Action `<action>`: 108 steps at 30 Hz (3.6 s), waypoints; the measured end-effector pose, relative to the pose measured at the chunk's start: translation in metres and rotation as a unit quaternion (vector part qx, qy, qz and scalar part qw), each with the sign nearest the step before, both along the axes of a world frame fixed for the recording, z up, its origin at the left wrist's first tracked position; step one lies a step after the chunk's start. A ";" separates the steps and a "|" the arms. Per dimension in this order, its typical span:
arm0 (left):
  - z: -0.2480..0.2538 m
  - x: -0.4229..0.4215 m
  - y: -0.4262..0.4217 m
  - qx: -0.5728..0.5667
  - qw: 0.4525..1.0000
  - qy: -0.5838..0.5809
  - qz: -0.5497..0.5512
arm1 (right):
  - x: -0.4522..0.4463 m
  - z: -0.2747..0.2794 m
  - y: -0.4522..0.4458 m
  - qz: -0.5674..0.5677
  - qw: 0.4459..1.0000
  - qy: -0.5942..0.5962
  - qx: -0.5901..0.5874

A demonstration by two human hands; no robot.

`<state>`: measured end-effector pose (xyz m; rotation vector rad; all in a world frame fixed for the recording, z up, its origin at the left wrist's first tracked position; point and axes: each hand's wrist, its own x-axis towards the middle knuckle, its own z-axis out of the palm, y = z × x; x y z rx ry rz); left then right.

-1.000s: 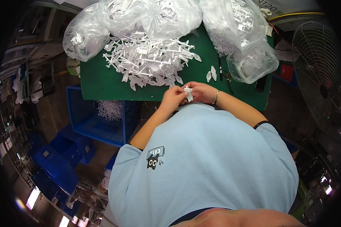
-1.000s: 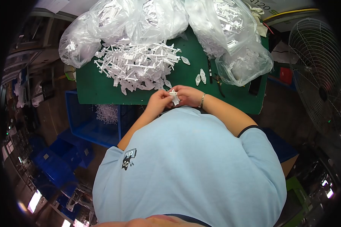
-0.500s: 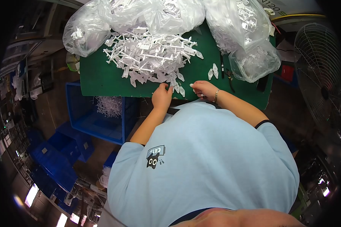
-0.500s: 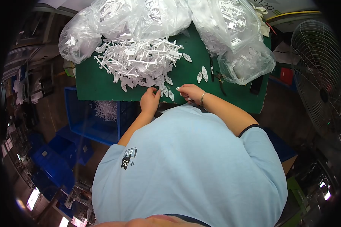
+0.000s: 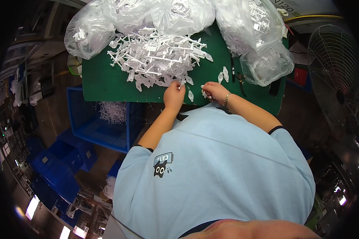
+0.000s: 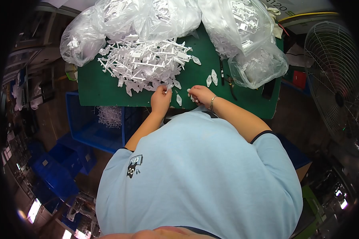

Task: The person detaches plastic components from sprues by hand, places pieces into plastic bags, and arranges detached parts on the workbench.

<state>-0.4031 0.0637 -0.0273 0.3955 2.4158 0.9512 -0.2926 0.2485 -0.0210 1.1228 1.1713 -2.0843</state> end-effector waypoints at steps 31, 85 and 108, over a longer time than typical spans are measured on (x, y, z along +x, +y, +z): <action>-0.010 0.009 -0.063 -0.052 0.997 0.059 -0.015 | -0.004 0.007 0.036 0.213 0.703 0.153 0.661; -0.033 0.063 -0.012 -0.225 0.899 0.306 -0.219 | 0.018 -0.020 -0.010 0.492 0.523 0.332 0.612; -0.055 -0.143 -0.158 0.054 0.855 0.356 -0.374 | -0.125 -0.025 -0.204 0.332 0.674 0.198 0.629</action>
